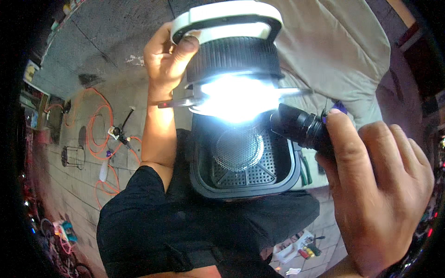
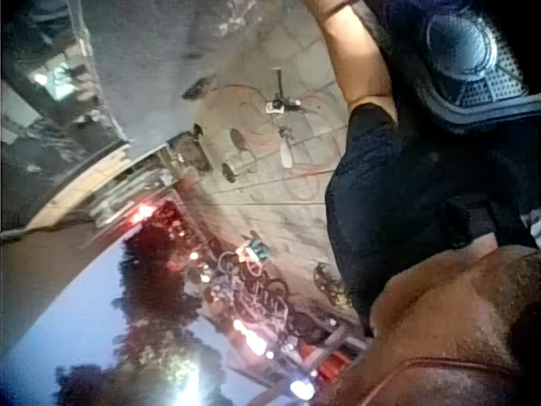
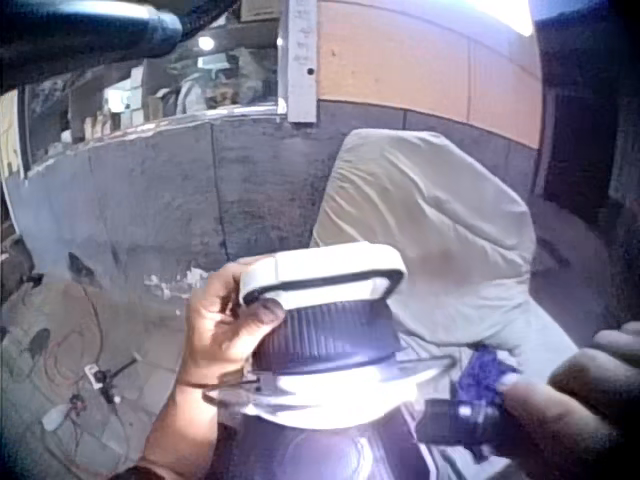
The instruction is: The person disassembles a portable appliance, removes the top lid, and uses a flashlight to inspect the internal components and heating element. They then use a screwdriver to adjust a part of the device.
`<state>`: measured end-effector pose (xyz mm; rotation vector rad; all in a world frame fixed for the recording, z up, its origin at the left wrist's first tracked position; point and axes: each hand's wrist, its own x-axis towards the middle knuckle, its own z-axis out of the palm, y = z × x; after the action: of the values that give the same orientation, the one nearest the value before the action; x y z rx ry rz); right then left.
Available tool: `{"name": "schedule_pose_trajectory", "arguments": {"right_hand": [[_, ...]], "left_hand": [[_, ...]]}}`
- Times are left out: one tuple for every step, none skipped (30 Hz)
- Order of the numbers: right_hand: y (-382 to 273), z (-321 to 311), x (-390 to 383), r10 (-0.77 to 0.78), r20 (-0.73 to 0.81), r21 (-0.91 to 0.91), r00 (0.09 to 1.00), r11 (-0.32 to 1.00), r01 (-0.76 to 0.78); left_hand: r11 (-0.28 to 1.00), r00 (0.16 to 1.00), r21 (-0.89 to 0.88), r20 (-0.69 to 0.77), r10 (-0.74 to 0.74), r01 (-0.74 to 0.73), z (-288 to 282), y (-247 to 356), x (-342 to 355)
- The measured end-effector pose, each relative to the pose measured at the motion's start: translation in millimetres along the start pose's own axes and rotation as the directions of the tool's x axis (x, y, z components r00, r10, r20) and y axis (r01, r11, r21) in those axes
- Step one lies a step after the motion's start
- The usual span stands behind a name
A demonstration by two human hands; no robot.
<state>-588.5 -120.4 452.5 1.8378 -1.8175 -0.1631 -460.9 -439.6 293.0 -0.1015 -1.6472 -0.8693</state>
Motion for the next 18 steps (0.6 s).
{"name": "schedule_pose_trajectory", "arguments": {"right_hand": [[-4.1, 4.8, -5.4, 0.048, 0.023, 0.042, 0.999, 0.998, -0.049], [-8.3, 8.5, -9.8, 0.095, 0.046, 0.086, 0.994, 0.991, -0.098], [-11.2, 11.3, -14.3, 0.124, 0.045, 0.123, 0.991, 0.984, -0.129], [-13.2, 19.1, -19.4, 0.156, 0.049, 0.167, 0.987, 0.972, -0.162], [-14.3, 26.0, -22.7, 0.181, 0.048, 0.209, 0.982, 0.96, -0.187], [-17.3, 32.5, -25.8, 0.216, 0.05, 0.252, 0.975, 0.942, -0.222], [-19.8, 42.9, -32.5, 0.253, 0.064, 0.312, 0.965, 0.914, -0.26], [-19.9, 51.4, -36.2, 0.28, 0.076, 0.368, 0.957, 0.884, -0.288], [-19.6, 60.2, -42.3, 0.311, 0.085, 0.414, 0.947, 0.853, -0.317], [-20.0, 70.7, -45.7, 0.328, 0.092, 0.453, 0.94, 0.827, -0.333], [-20.9, 82.7, -47.7, 0.338, 0.081, 0.47, 0.938, 0.817, -0.335], [-20.5, 94.2, -51.9, 0.35, 0.07, 0.489, 0.934, 0.804, -0.338], [-21.0, 104.6, -52.0, 0.353, 0.045, 0.485, 0.935, 0.81, -0.329], [-21.6, 111.0, -51.2, 0.361, 0.049, 0.49, 0.931, 0.804, -0.337], [-21.8, 116.6, -50.9, 0.37, 0.055, 0.486, 0.927, 0.801, -0.348], [-22.6, 119.3, -48.4, 0.383, 0.089, 0.492, 0.919, 0.786, -0.375], [-23.7, 122.4, -46.6, 0.393, 0.123, 0.498, 0.911, 0.77, -0.399], [-23.4, 126.4, -45.4, 0.404, 0.072, 0.551, 0.912, 0.746, -0.374]], "left_hand": [[0.997, 0.996, 0.002, -0.047, -0.078, 0.078, 6.6, 5.6, 0.4], [0.993, 0.995, 0.068, -0.023, -0.097, 0.098, -5.4, -6.7, -5.4], [0.985, 0.994, 0.134, 0.002, -0.11, 0.109, -19.2, -18.5, -6.1], [0.998, 0.998, 0.022, -0.005, -0.055, 0.055, -12.4, -20.4, -1.8], [0.999, 0.995, -0.005, -0.091, -0.039, 0.038, -6.1, -24.4, 2.5], [0.999, 0.994, -0.003, -0.096, -0.043, 0.043, -11.8, -33.5, 5.9], [0.998, 0.995, -0.002, -0.089, -0.055, 0.055, -12.0, -36.5, 7.9], [0.998, 0.992, 0.016, -0.114, -0.056, 0.058, -7.8, -37.3, 10.5], [0.994, 0.99, -0.02, -0.091, -0.107, 0.106, -8.4, -41.1, 13.4], [1.0, 0.999, 0.0, -0.048, -0.018, 0.018, -1.4, -39.8, 16.4], [0.997, 0.997, 0.013, -0.004, 0.072, -0.072, 5.3, -38.6, 20.4], [0.998, 0.998, -0.051, 0.035, 0.049, -0.047, 5.2, -43.8, 22.9], [0.999, 0.999, 0.023, 0.017, 0.027, -0.027, 16.6, -30.8, 23.3], [1.0, 1.0, 0.009, 0.005, 0.008, -0.008, 14.1, -34.4, 23.4], [1.0, 1.0, -0.013, -0.017, -0.009, 0.009, 18.4, -32.8, 24.6], [0.991, 0.996, -0.103, -0.001, -0.084, 0.084, 23.9, -28.6, 23.2], [0.988, 0.994, -0.106, -0.009, -0.113, 0.112, 28.2, -24.6, 22.7], [0.985, 0.99, -0.104, -0.023, -0.142, 0.139, 31.3, -21.1, 23.8]]}}
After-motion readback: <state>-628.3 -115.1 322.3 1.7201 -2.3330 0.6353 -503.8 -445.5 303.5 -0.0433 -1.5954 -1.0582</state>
